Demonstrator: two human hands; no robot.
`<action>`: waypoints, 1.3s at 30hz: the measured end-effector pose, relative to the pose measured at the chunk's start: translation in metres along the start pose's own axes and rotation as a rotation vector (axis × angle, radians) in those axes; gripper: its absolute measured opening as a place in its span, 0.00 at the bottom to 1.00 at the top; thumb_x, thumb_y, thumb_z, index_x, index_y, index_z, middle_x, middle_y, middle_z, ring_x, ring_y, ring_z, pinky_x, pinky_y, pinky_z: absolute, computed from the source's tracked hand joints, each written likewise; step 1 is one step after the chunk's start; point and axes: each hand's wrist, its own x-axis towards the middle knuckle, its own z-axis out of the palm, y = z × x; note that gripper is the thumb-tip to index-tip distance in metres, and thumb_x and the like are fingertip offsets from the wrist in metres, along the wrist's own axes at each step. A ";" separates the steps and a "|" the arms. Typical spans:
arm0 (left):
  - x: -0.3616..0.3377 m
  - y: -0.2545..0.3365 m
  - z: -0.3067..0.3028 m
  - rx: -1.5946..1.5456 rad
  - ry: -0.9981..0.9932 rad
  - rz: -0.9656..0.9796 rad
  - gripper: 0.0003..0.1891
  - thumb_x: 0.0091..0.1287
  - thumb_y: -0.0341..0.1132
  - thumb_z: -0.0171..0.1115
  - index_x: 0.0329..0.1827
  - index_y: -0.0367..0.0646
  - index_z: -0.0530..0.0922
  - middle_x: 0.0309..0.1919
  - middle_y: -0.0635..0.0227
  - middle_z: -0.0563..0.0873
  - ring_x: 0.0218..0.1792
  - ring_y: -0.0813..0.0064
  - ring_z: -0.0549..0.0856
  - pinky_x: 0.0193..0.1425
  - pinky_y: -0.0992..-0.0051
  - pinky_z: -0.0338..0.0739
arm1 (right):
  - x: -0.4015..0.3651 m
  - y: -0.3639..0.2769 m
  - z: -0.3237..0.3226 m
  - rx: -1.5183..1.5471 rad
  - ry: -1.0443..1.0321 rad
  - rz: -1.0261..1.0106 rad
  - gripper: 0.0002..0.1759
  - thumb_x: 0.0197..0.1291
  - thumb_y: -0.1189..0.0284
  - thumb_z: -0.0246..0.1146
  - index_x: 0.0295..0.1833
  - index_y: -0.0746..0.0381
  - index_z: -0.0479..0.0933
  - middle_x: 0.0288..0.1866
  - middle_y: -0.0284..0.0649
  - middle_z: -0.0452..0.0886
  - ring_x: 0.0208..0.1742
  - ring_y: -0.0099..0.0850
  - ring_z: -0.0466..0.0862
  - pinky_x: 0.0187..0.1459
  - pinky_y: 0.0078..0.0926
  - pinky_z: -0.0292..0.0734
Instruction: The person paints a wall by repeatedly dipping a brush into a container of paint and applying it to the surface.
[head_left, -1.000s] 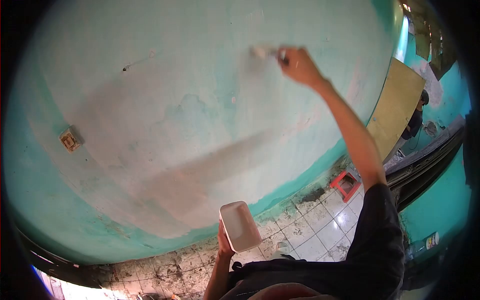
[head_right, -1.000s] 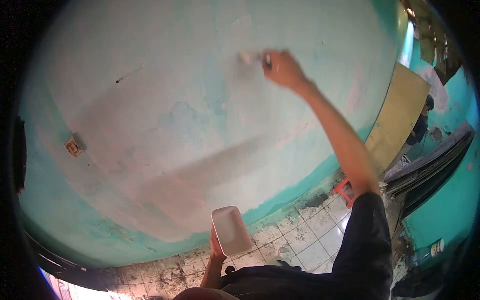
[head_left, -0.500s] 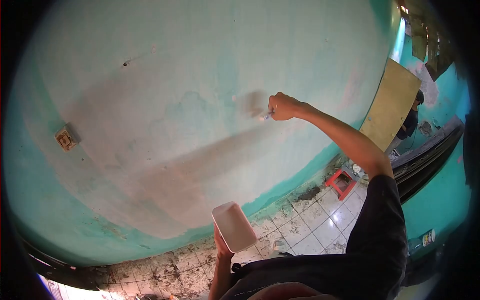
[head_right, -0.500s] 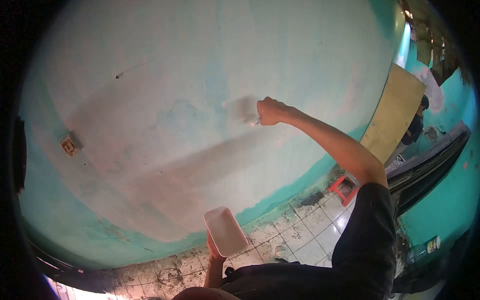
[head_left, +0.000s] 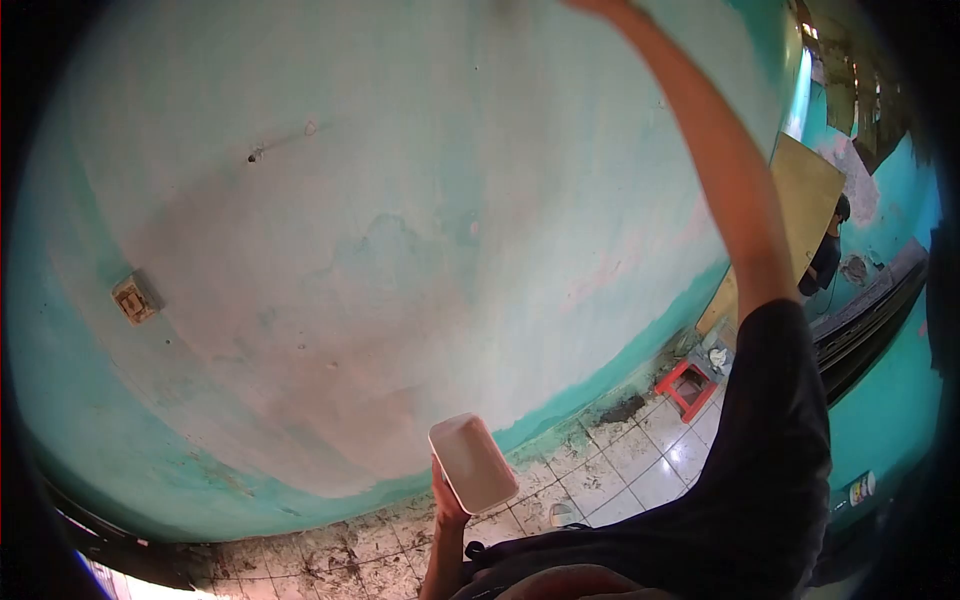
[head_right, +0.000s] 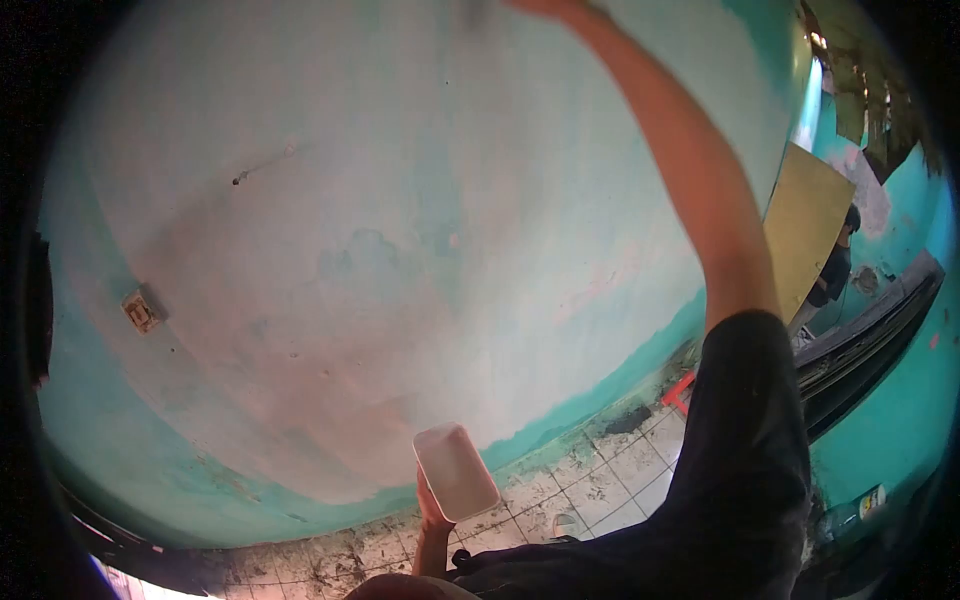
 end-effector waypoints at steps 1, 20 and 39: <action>0.002 0.000 -0.004 0.000 -0.005 -0.002 0.38 0.75 0.67 0.43 0.73 0.45 0.70 0.64 0.59 0.80 0.62 0.56 0.81 0.68 0.54 0.76 | -0.044 -0.007 0.017 -0.013 0.072 -0.097 0.13 0.64 0.71 0.60 0.42 0.71 0.83 0.43 0.62 0.83 0.40 0.49 0.85 0.44 0.43 0.80; -0.021 0.001 -0.026 -0.031 -0.014 -0.033 0.36 0.76 0.65 0.42 0.71 0.44 0.71 0.61 0.59 0.81 0.60 0.59 0.82 0.65 0.56 0.78 | -0.303 -0.059 0.016 0.226 -0.742 0.241 0.11 0.53 0.66 0.70 0.41 0.58 0.85 0.39 0.50 0.85 0.40 0.45 0.85 0.47 0.41 0.80; -0.030 0.024 -0.034 -0.079 -0.055 0.098 0.31 0.79 0.61 0.42 0.69 0.46 0.73 0.56 0.65 0.83 0.55 0.66 0.84 0.60 0.62 0.80 | -0.529 -0.097 0.073 0.185 -0.838 0.434 0.08 0.58 0.67 0.66 0.41 0.57 0.81 0.40 0.50 0.84 0.47 0.52 0.82 0.50 0.53 0.78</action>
